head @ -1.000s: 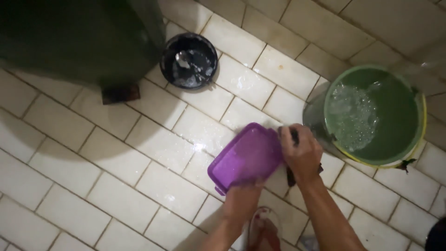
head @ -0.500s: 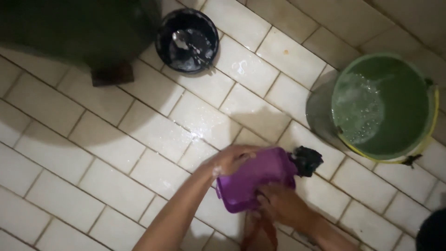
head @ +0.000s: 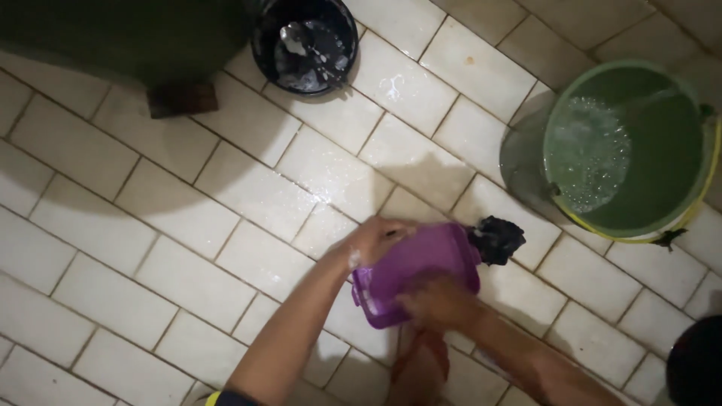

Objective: Washing a bowl and a plastic container using a cloth scrubber and water from a bucket on a tiled floor.

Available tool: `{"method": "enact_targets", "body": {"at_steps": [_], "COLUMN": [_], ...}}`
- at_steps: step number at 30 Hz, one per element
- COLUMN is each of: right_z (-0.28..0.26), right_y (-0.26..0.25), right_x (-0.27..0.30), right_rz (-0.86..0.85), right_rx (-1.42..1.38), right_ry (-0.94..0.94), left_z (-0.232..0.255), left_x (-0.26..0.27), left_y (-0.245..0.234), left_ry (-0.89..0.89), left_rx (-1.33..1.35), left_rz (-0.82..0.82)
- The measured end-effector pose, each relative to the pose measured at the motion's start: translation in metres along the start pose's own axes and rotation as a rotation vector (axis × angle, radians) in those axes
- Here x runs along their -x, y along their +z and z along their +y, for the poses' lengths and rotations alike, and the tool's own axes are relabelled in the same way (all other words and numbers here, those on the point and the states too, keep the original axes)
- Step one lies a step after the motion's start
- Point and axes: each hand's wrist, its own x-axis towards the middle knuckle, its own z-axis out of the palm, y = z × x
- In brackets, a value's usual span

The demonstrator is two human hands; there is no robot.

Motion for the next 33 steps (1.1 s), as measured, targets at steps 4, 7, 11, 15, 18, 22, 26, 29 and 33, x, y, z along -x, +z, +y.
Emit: {"method": "enact_targets", "body": {"at_steps": [4,7,11,15,18,22,26,29,33], "right_z": [-0.020,-0.001,-0.030,-0.037,-0.037,-0.054,-0.009,-0.027,-0.047], "right_y": [0.103,0.142,-0.064,-0.039,0.006,-0.049,-0.039,-0.027,-0.012], "right_x": [-0.012,0.002,-0.014,0.010,-0.006,-0.054,-0.033,0.005,-0.027], "right_rz": [0.120,0.204,-0.001,0.018,-0.046,0.050,0.117,-0.052,-0.024], "right_rx": [-0.378,-0.642,-0.282,0.010,-0.006,-0.760,0.129,0.143,-0.115], "right_ry": [0.095,0.172,0.583,0.545,0.527,0.614,0.509,0.799,0.540], "left_z": [-0.007,-0.051,-0.039,0.011,-0.004,-0.020,-0.049,-0.060,-0.046], "left_x": [0.004,-0.003,0.003,0.017,0.011,0.015,0.015,0.024,0.026], "left_y": [0.003,0.005,0.002,-0.002,-0.003,-0.001,-0.009,0.002,0.003], "left_ry": [0.007,-0.081,0.144,-0.110,-0.176,-0.057,-0.042,-0.152,0.061], "left_rx": [-0.154,0.480,0.063,0.224,0.216,0.259,0.360,0.209,0.257], "left_rz": [0.006,-0.042,0.046,0.009,-0.028,0.087,0.073,0.122,0.160]}}
